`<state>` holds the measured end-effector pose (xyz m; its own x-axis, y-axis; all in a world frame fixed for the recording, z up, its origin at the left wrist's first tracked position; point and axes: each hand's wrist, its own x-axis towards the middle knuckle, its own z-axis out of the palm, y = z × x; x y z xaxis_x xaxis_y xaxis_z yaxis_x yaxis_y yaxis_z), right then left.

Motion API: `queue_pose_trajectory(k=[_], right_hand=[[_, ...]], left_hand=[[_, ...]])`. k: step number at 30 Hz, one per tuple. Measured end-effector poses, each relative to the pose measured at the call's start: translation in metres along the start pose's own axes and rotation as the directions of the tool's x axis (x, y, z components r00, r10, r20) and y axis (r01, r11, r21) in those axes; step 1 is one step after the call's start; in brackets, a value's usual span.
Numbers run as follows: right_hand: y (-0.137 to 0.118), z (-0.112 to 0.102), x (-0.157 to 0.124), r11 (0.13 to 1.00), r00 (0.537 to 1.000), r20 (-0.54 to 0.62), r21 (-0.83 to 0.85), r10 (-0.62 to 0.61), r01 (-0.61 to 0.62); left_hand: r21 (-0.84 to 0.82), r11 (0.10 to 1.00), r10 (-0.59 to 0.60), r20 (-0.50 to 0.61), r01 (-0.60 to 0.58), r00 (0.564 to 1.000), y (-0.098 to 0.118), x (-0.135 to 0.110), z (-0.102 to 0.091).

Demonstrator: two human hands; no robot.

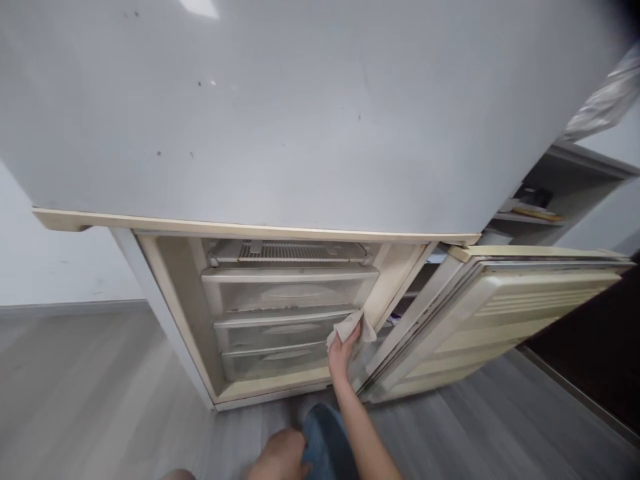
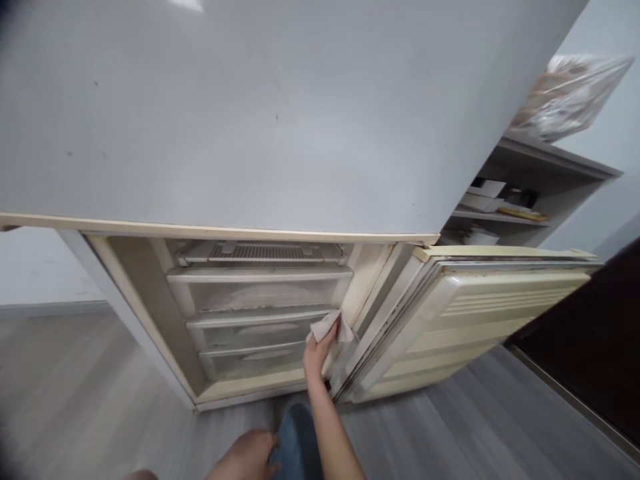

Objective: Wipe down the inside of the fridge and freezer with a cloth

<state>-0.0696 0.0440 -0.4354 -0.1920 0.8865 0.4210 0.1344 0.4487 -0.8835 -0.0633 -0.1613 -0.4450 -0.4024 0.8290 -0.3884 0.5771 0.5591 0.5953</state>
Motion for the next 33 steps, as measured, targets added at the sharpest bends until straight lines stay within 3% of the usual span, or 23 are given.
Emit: queue_pose_trajectory(k=[4, 8, 11, 13, 19, 23, 26, 28, 31, 32, 33], right_hand=[[0.024, 0.034, 0.0, 0.992, 0.992, -0.066, -0.08, -0.108, 0.102], [0.035, 0.05, -0.026, 0.95, 0.957, -0.102, -0.186, -0.271, 0.249], [0.038, 0.062, -0.055, 0.873, 0.903, 0.019, -0.247, -0.43, 0.421], [0.037, 0.069, -0.07, 0.834, 0.877, 0.13, -0.271, -0.463, 0.481], [0.019, 0.085, -0.089, 0.81, 0.853, 0.414, -0.349, -0.318, 0.471], [-0.001, 0.099, -0.104, 0.756, 0.729, 0.55, -0.244, -0.409, 0.608], [-0.005, 0.105, -0.108, 0.701, 0.676, 0.559, -0.219, -0.48, 0.679], [0.002, 0.102, -0.099, 0.63, 0.611, 0.579, -0.205, -0.539, 0.749], [0.025, 0.085, -0.075, 0.469, 0.448, 0.627, -0.146, -0.637, 0.871], [0.036, 0.077, -0.066, 0.434, 0.422, 0.627, -0.145, -0.655, 0.889], [0.047, 0.07, -0.058, 0.432, 0.441, 0.609, -0.173, -0.659, 0.885]], left_hand=[[0.174, 0.982, -0.086, 0.1, 0.067, 0.991, 0.005, 0.002, 0.004], [0.216, 0.975, -0.086, 0.161, 0.05, 0.983, 0.016, 0.005, -0.007], [0.223, 0.974, -0.091, 0.201, 0.045, 0.975, 0.021, 0.005, -0.008], [0.228, 0.972, -0.105, 0.221, 0.054, 0.97, 0.023, 0.007, -0.005], [0.201, 0.976, -0.131, 0.23, 0.085, 0.964, 0.023, 0.01, -0.002], [0.184, 0.979, -0.131, 0.245, 0.087, 0.961, 0.019, 0.012, -0.004], [0.186, 0.977, -0.146, 0.255, 0.1, 0.956, 0.017, 0.013, -0.005], [0.194, 0.976, -0.148, 0.237, 0.102, 0.96, 0.018, 0.013, -0.006], [0.206, 0.976, -0.119, 0.208, 0.076, 0.971, 0.021, 0.011, -0.007], [0.21, 0.975, -0.115, 0.206, 0.071, 0.972, 0.021, 0.011, -0.007], [0.211, 0.975, -0.114, 0.207, 0.069, 0.972, 0.021, 0.01, -0.007]])
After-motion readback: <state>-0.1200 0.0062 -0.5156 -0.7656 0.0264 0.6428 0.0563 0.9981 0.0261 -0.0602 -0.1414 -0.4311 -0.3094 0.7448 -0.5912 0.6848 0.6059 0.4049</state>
